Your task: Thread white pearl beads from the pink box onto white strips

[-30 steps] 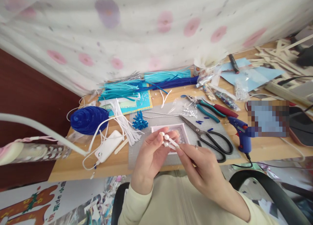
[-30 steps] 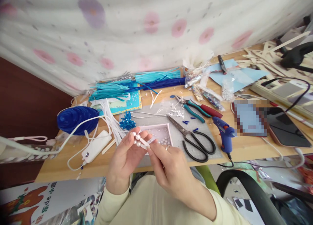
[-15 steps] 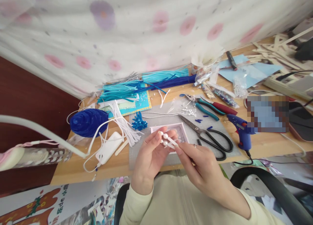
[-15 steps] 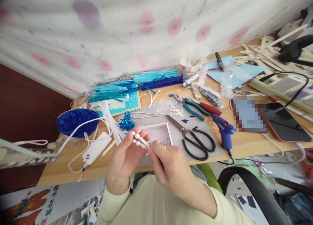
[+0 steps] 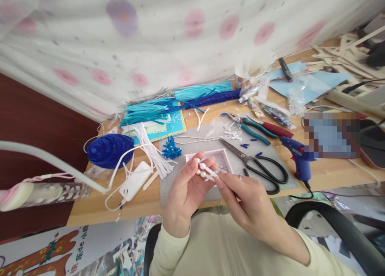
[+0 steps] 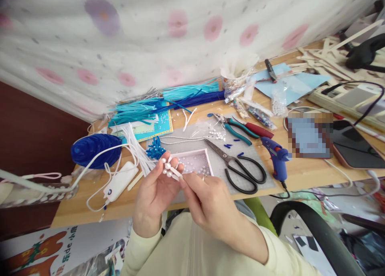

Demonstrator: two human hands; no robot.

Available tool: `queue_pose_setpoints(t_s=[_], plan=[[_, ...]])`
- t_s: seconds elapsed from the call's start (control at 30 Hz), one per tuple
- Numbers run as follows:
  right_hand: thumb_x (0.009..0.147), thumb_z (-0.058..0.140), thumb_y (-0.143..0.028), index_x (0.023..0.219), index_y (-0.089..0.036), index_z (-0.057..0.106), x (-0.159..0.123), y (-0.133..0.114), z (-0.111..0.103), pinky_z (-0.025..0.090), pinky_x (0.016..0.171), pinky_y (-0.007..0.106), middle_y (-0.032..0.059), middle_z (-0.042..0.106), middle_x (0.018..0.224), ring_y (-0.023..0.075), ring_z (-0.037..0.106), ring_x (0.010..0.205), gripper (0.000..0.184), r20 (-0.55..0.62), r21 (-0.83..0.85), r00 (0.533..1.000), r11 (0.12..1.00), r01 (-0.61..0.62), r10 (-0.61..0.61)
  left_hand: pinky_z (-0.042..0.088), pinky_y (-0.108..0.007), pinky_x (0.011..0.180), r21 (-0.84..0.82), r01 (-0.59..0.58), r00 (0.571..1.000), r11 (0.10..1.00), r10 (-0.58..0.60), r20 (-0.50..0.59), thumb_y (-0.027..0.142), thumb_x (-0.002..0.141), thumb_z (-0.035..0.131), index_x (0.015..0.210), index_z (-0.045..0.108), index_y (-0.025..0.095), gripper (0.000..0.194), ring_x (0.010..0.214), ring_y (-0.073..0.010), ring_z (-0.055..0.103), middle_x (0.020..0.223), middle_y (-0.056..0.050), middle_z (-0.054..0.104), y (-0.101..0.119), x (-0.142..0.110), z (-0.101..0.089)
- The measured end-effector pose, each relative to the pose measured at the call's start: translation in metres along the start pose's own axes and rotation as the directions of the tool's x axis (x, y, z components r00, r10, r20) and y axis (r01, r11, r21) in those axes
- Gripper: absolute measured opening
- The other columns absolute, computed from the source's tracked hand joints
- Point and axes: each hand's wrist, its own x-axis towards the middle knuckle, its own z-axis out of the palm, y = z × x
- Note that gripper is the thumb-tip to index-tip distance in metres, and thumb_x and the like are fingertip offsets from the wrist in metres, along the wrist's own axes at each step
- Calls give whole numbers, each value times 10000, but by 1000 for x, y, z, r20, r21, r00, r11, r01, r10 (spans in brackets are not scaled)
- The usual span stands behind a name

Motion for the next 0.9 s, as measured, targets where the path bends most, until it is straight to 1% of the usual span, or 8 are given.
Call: queue_pose_setpoints(t_s=[0.2,0.43,0.53,0.7,0.8,0.9], plan=[[992,453,-120,734,-236,419,0,1,0,277,472,253,-69,406,548,104,351,453,284,-4,-15,1000,1000,-6,6,611,-247,695,-31,31,999,999,-31,-15,285,601,991,807,836,259,259,761,-165,779,813,5,837,1,0,0],[997,442,-122,740,-234,430,-1,2,0,280,475,254,-64,413,550,103,357,455,280,-1,-17,1000,1000,-12,12,606,-256,687,-15,15,999,1000,-15,-33,275,581,994,783,840,253,256,743,-170,775,802,-4,841,2,0,2],[990,437,-115,744,-233,434,0,2,-1,273,466,251,-67,406,546,100,344,449,273,3,-7,1000,1000,-15,15,601,-274,681,28,-26,998,999,27,-54,285,576,991,763,837,249,245,722,-180,769,786,-10,838,1,0,3],[981,438,-110,733,-241,389,0,2,-1,265,469,249,-68,388,549,102,333,459,286,5,15,1000,1000,-28,27,613,-338,738,118,-117,988,986,127,-85,322,606,971,787,839,257,233,702,-199,766,787,-12,836,-3,0,3],[995,431,-120,738,-242,384,-1,2,-1,276,485,251,-65,395,557,104,344,467,288,14,14,999,999,-48,48,615,-313,714,150,-175,979,973,188,-80,317,638,956,784,841,254,195,713,-188,762,781,-13,834,-6,0,3],[1001,421,-127,752,-241,391,-2,3,-1,281,495,254,-64,403,559,108,353,472,275,10,2,999,999,-53,53,611,-270,687,146,-196,976,970,207,-63,320,669,945,784,844,247,170,730,-170,761,779,-16,834,-9,2,3]])
